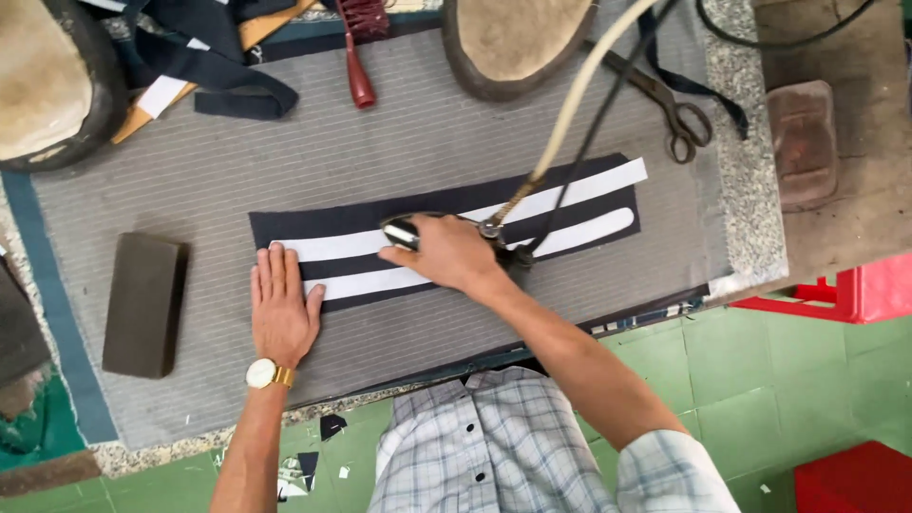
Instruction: The person irons a long black fabric strip with a white stripe on a workbench. They repeatedly smooth the fabric with their left hand and press it with a steam iron in their right hand, occasionally using a rectangular wooden block to press the fabric while ironing.
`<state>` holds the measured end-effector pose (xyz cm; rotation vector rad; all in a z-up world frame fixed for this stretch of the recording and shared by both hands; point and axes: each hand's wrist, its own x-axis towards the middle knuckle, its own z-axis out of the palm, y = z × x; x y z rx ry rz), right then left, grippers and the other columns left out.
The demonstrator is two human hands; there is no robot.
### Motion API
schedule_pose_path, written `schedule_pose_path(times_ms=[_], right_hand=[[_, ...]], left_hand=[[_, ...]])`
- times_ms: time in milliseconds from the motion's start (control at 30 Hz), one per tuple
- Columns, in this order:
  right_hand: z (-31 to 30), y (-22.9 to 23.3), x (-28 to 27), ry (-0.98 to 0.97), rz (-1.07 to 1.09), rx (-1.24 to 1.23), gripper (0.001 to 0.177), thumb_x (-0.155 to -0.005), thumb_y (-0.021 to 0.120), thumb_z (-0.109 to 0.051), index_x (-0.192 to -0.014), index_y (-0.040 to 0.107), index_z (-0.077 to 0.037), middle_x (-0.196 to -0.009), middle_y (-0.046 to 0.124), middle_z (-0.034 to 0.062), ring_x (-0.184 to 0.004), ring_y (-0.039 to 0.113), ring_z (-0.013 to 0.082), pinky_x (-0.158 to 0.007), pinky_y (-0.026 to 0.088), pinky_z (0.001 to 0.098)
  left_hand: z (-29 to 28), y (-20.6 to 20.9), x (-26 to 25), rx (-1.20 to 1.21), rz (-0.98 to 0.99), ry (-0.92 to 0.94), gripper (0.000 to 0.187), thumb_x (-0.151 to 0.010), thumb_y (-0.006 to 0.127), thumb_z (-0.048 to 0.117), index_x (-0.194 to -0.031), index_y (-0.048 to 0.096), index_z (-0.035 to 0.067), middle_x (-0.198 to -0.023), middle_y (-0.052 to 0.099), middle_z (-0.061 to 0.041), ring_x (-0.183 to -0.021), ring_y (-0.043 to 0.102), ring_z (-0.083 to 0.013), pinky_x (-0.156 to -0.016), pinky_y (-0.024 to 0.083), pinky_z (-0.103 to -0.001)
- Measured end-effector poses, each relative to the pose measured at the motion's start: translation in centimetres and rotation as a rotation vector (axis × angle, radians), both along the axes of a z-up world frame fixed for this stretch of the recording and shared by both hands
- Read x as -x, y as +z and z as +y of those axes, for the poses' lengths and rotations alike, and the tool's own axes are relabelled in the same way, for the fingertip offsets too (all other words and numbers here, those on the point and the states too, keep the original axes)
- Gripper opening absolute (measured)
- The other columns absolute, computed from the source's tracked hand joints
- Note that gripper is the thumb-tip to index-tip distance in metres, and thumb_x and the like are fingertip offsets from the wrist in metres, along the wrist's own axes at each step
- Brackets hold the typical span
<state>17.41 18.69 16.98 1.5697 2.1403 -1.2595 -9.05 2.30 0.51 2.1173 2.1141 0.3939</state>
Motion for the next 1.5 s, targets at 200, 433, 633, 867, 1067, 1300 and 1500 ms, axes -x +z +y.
schedule_pose_path(times_ms=[200, 433, 633, 867, 1067, 1300, 1500], right_hand=[[-0.3, -1.4, -0.3, 0.03, 0.056, -0.095, 0.054, -0.092, 0.057, -0.054, -0.107, 0.07, -0.004, -0.088, 0.075, 0.0209, -0.085, 0.076, 0.0378, -0.071, 0.062, 0.0469], [0.7, -1.7, -7.0, -0.135, -0.049, -0.081, 0.053, -0.094, 0.058, -0.049, -0.113, 0.068, 0.0, -0.09, 0.074, 0.0237, -0.09, 0.075, 0.0412, -0.074, 0.061, 0.0518], [4.2, -3.4, -19.9, -0.41, -0.255, -0.19, 0.061, -0.092, 0.06, -0.055, -0.111, 0.069, 0.001, -0.098, 0.074, 0.0286, -0.1, 0.071, 0.0472, -0.085, 0.057, 0.057], [8.8, -8.0, -31.0, -0.613, -0.253, -0.446, 0.063, -0.085, 0.077, -0.066, -0.089, 0.073, -0.003, -0.075, 0.07, 0.0212, -0.076, 0.073, 0.0412, -0.068, 0.059, 0.0491], [9.9, -8.8, -31.8, -0.643, -0.21, -0.391, 0.066, -0.083, 0.073, -0.072, -0.093, 0.074, -0.007, -0.081, 0.072, 0.0235, -0.086, 0.072, 0.0457, -0.072, 0.058, 0.0528], [10.5, -7.6, -32.3, -0.64, -0.064, -0.287, 0.062, -0.086, 0.075, -0.065, -0.086, 0.07, -0.004, -0.07, 0.067, 0.0228, -0.061, 0.07, 0.038, -0.055, 0.055, 0.0461], [8.7, -6.1, -31.6, -0.705, 0.127, -0.178, 0.053, -0.095, 0.079, -0.047, -0.076, 0.059, -0.001, -0.052, 0.051, 0.0137, -0.038, 0.051, 0.0196, -0.033, 0.042, 0.0334]], left_hand=[[-0.3, -1.2, 0.2, -0.031, 0.052, -0.002, 0.075, -0.104, 0.046, 0.048, -0.156, 0.04, -0.006, -0.167, 0.031, -0.026, -0.157, 0.023, -0.0408, -0.129, 0.014, -0.052], [-0.2, -1.4, 0.4, -0.034, 0.075, -0.012, 0.076, -0.103, 0.046, 0.049, -0.156, 0.04, -0.005, -0.167, 0.033, -0.026, -0.156, 0.026, -0.0397, -0.129, 0.016, -0.051], [-0.2, -1.7, 0.1, -0.046, 0.081, 0.009, 0.076, -0.103, 0.045, 0.05, -0.157, 0.041, -0.004, -0.168, 0.032, -0.024, -0.157, 0.025, -0.0387, -0.13, 0.016, -0.051], [0.0, -1.9, 0.0, -0.068, 0.097, 0.043, 0.078, -0.101, 0.045, 0.053, -0.155, 0.045, -0.002, -0.167, 0.036, -0.022, -0.156, 0.027, -0.0369, -0.13, 0.016, -0.049], [0.0, -2.0, -0.1, -0.097, 0.1, 0.023, 0.076, -0.102, 0.045, 0.053, -0.155, 0.045, -0.002, -0.166, 0.037, -0.023, -0.154, 0.03, -0.0379, -0.127, 0.019, -0.05], [-0.1, -1.5, -0.1, -0.115, 0.079, 0.068, 0.072, -0.099, 0.054, 0.046, -0.154, 0.048, -0.001, -0.165, 0.039, -0.022, -0.154, 0.032, -0.0374, -0.128, 0.02, -0.049], [-0.3, -1.9, 0.2, -0.085, 0.027, 0.059, 0.071, -0.102, 0.047, 0.048, -0.156, 0.043, 0.003, -0.168, 0.032, -0.018, -0.156, 0.027, -0.035, -0.128, 0.018, -0.049]])
